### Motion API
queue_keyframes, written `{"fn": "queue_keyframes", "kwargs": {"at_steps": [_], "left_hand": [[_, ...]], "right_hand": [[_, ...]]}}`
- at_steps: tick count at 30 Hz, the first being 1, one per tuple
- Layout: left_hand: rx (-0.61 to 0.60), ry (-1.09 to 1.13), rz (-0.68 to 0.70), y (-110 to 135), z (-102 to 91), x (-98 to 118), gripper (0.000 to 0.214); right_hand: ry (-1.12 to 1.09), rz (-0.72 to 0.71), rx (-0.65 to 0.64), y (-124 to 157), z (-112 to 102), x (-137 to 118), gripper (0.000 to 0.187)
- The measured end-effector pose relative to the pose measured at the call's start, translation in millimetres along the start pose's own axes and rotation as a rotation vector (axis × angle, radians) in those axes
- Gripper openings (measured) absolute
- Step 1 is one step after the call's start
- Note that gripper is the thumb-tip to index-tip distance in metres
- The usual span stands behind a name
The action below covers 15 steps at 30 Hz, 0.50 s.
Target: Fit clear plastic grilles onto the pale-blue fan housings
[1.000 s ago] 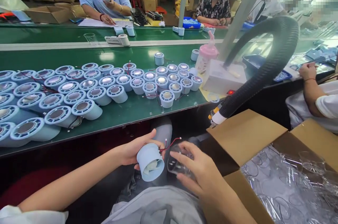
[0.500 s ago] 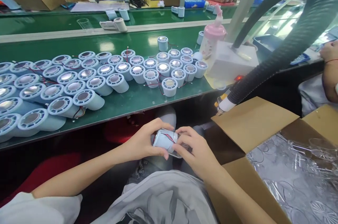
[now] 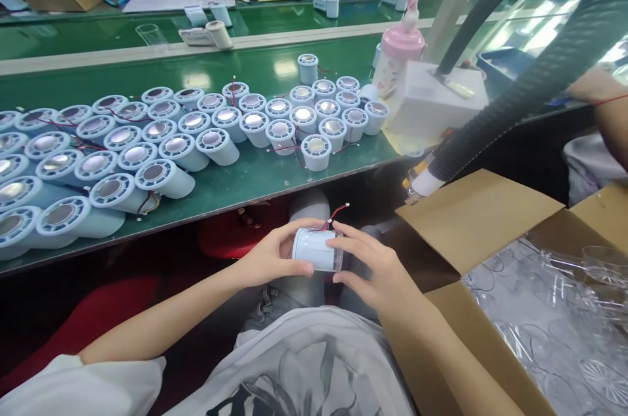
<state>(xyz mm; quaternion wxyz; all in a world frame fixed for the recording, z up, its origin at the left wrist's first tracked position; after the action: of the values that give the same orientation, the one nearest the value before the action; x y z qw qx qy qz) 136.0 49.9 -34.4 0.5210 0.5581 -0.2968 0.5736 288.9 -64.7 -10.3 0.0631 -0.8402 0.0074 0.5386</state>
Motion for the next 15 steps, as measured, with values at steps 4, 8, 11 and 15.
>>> {"fn": "queue_keyframes", "kwargs": {"at_steps": [4,8,11,15], "left_hand": [[-0.057,-0.059,-0.001,5,1.6,6,0.078],[-0.049,-0.225,0.110,9,1.3,17,0.080],[-0.063,-0.259,0.176,9,2.1,21,0.079],[-0.086,-0.307,0.237,10,3.5,23,0.080]], "right_hand": [[0.092,-0.045,-0.044,9,2,-1,0.034],[-0.030,0.036,-0.060,12,0,2,0.040],[-0.106,0.072,-0.073,12,-1,1,0.042],[-0.234,0.172,-0.092,13,-2,0,0.042]]}}
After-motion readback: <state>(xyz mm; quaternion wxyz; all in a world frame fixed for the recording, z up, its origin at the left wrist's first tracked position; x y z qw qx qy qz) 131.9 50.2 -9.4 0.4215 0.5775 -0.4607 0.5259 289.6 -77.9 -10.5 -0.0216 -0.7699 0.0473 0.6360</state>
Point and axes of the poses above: each hand's wrist, its own y-axis away from the middle knuckle, its own z-axis out of the palm, x = y × z, the point moved 4 cm from there along -y, towards the middle knuckle, and after that the axes turned 4 degrees about -x, right-handed, at the moved point
